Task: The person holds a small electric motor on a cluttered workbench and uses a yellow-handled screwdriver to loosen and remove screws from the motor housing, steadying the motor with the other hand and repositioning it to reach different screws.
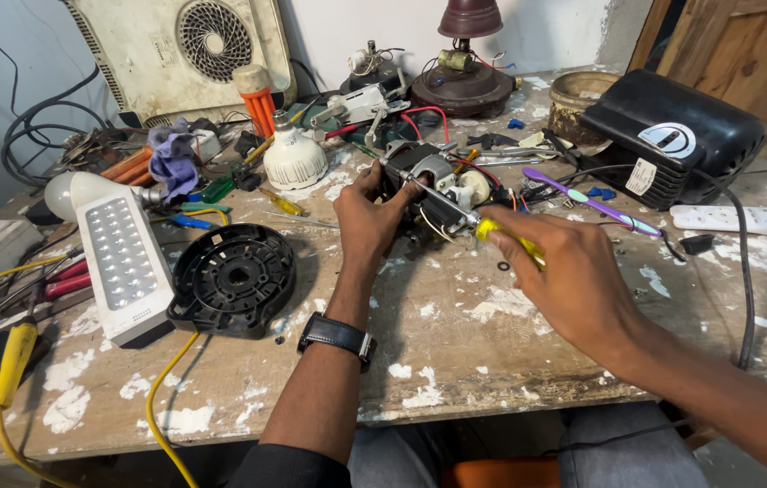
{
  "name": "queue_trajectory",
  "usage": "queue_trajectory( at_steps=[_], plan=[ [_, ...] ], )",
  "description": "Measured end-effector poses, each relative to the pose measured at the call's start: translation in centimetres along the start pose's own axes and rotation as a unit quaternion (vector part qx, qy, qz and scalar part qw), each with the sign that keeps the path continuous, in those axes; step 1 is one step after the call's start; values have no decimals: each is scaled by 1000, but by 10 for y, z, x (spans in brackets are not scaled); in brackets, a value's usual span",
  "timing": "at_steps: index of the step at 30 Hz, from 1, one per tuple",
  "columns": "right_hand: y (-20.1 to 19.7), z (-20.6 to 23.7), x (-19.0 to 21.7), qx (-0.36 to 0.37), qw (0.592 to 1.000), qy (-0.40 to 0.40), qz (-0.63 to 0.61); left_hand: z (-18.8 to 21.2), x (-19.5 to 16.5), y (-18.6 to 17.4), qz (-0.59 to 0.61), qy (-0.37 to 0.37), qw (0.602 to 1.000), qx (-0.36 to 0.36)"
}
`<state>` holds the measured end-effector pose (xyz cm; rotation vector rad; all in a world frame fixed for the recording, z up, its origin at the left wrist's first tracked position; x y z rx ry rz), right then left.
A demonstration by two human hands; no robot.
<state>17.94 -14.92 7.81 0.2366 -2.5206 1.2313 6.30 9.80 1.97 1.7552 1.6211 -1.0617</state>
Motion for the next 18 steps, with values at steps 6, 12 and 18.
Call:
queue_trajectory(
  at_steps=[6,12,18],
  plan=[
    [-12,1,20,-22,991,-118,56,1,-4,-1,-5,4,1000,-6],
    [-11,7,14,2,988,-131,81,0,-2,-1,-1,16,1000,-8],
    [6,20,4,-59,901,-264,341,0,-2,-1,-3,7,1000,-5]
  ],
)
Point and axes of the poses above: each hand's wrist, its own z-axis away from the middle knuckle, its own y-axis out of the palm, x = y × z, the point moved 6 cm from there along -z, towards the middle knuckle, and after that the axes turned 6 degrees about z, right-handed, at the moved point
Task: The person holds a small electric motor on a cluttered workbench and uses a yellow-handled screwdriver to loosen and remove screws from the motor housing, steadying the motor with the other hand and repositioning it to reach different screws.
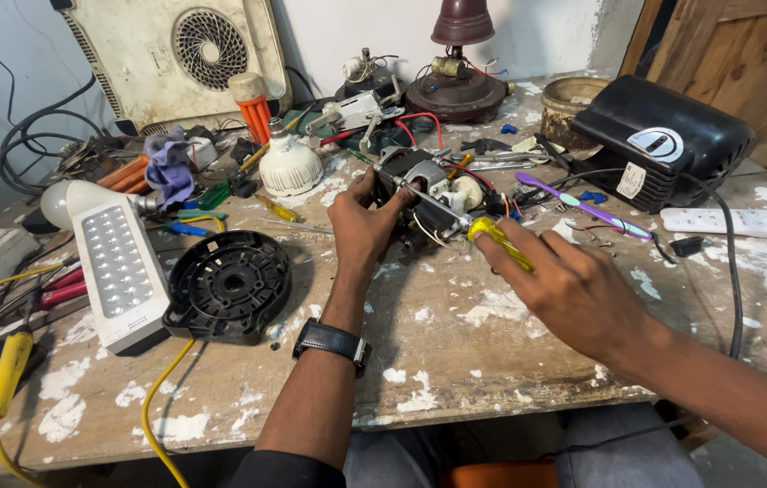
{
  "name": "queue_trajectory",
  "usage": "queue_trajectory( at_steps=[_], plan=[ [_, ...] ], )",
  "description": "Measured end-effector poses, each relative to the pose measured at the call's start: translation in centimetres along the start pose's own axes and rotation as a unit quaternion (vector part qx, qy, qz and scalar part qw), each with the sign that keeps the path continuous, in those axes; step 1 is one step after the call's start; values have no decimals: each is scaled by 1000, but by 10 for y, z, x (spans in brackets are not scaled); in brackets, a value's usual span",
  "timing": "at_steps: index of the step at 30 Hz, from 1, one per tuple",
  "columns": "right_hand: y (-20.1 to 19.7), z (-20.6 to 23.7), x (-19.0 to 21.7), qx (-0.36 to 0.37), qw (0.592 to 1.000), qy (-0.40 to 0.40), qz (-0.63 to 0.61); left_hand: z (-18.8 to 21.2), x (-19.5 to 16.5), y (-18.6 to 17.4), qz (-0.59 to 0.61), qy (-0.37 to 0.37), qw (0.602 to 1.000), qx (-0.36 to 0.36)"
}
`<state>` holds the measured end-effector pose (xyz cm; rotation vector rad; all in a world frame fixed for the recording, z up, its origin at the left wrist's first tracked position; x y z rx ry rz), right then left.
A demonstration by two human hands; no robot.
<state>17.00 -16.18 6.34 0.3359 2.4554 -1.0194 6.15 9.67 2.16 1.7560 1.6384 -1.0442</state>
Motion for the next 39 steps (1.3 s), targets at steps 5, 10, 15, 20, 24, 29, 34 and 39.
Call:
queue_trajectory(
  at_steps=[5,10,15,20,24,29,34,39],
  plan=[
    [22,6,-9,48,963,144,-224,0,-1,0,-20,0,1000,1],
    [53,17,2,113,449,457,-759,-1,-1,0,-27,15,1000,2],
    [49,17,5,155,454,507,-716,0,-1,-2,-29,32,999,2],
    [37,7,-4,72,697,406,-587,-1,0,-2,-28,15,999,2],
    [14,1,-6,-10,883,287,-371,-1,-1,-2,-28,26,999,2],
    [-4,0,-2,-22,955,191,-228,0,-2,0,-11,24,1000,6],
    [-1,-5,8,39,987,85,-132,1,-4,-2,-28,11,1000,0],
    [3,-5,9,20,1000,-7,-22,1,-1,-3,-20,-12,1000,-1]
  ],
)
Point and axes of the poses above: each hand's wrist, its own z-axis away from the middle knuckle, its own y-axis out of the palm, x = y × z, the point moved 6 cm from there along -z, towards the middle knuckle, and after that the axes turned 6 degrees about z, right-handed, at the moved point
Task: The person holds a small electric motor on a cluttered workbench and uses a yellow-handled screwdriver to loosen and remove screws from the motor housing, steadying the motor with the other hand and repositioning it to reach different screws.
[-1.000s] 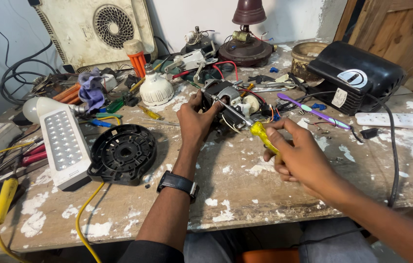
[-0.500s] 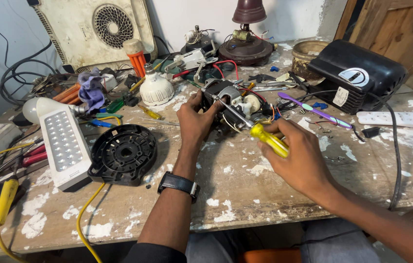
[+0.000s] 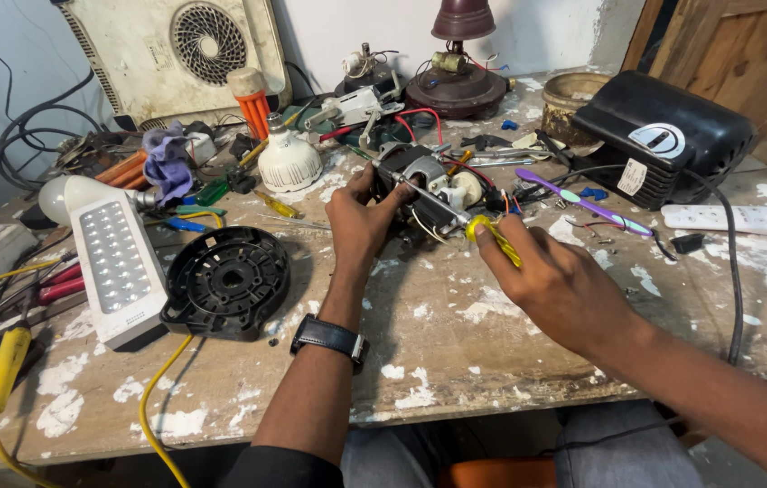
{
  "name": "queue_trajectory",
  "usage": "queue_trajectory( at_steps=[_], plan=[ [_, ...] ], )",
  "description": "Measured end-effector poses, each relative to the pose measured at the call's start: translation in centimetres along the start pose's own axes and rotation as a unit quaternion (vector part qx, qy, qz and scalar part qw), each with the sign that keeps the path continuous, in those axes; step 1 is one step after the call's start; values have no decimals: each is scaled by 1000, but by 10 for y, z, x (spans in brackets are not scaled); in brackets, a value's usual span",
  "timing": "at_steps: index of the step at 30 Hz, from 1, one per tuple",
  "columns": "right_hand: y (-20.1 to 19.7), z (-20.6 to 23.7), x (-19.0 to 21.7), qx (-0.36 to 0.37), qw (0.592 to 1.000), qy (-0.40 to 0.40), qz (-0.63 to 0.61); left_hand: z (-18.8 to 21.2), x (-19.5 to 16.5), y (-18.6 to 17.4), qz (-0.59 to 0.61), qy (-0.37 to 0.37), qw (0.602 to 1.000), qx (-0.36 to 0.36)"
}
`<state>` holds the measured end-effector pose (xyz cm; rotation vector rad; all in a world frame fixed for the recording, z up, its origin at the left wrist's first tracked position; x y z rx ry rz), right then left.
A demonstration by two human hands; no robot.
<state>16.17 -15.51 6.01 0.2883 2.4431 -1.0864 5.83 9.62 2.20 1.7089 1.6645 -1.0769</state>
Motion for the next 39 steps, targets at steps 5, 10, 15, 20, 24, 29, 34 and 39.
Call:
queue_trajectory(
  at_steps=[5,10,15,20,24,29,34,39],
  plan=[
    [4,0,-2,-13,992,69,-100,-4,0,1,14,36,999,-5],
    [30,1,-33,118,805,375,-443,-3,5,3,-9,36,999,-9],
    [48,6,-34,181,527,485,-674,-5,2,2,-10,61,998,-20],
    [37,7,-32,107,729,417,-531,-1,1,1,-11,44,999,-8],
    [-2,-3,-24,-49,914,240,-323,-1,-3,0,-19,57,998,-13],
    [-13,0,-10,-56,939,208,-267,-1,0,1,-12,21,1000,-6],
    [-8,-1,0,-22,981,124,-145,-2,0,2,-16,27,999,-5],
    [-2,1,-6,-39,981,91,-167,-2,5,2,-17,29,999,-5]
  ],
)
Point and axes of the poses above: each hand's wrist, its own z-axis away from the middle knuckle, its own y-axis out of the palm, x = y × z, the point moved 6 cm from there along -z, towards the middle knuckle, and after that the axes turned 6 degrees about z, right-handed, at the moved point
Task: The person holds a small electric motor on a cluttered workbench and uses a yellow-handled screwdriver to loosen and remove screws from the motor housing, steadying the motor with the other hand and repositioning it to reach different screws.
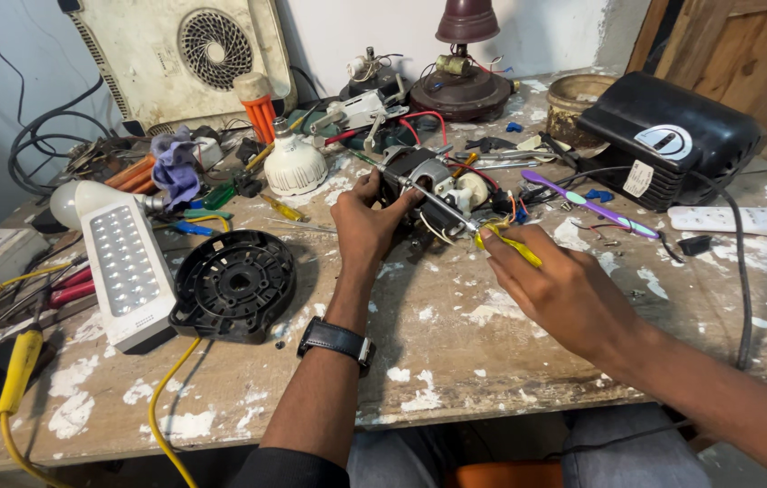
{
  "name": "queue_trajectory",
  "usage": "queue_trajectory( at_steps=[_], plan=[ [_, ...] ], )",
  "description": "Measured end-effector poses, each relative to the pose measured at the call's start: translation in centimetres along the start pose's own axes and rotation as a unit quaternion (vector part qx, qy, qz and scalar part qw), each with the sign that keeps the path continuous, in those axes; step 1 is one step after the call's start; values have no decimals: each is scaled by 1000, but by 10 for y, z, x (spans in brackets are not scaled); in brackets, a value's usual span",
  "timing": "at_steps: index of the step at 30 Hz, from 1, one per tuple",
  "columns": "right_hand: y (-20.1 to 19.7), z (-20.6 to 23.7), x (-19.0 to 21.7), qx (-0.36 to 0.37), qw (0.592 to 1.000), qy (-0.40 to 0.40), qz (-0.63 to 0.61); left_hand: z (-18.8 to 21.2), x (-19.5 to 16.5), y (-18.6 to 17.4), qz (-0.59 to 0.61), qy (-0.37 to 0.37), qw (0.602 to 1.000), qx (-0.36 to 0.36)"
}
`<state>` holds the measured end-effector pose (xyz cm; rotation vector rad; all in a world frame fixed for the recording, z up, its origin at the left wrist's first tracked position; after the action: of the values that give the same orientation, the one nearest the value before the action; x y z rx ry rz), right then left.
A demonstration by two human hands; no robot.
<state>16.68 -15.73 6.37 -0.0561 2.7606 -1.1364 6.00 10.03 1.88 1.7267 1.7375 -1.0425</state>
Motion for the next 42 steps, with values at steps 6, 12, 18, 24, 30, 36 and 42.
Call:
queue_trajectory(
  at_steps=[6,12,18,24,30,36,42],
  plan=[
    [2,5,-6,-11,995,57,-86,-1,0,-2,10,-9,1000,0],
    [0,5,-1,-37,998,29,-53,2,-3,-3,20,-29,999,1],
    [-2,1,5,4,1000,6,5,3,-8,-3,17,-11,1000,3],
    [6,-5,2,80,987,-53,131,1,-7,-2,12,0,1000,5],
    [18,-2,12,76,978,-70,179,2,-10,-4,4,24,1000,2],
    [-2,-13,11,-1,998,41,-56,1,-10,-2,-7,-8,1000,8],
    [2,-32,-32,86,952,229,-184,0,-7,-1,-9,35,999,-5]
  ],
)
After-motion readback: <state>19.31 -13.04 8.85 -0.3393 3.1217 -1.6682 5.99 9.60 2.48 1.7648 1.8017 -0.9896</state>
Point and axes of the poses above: each hand's wrist, its own z-axis away from the middle knuckle, its own y-axis out of the palm, x = y × z, the point moved 6 cm from there along -z, towards the middle knuckle, and after that the axes turned 6 degrees about z, right-handed, at the moved point
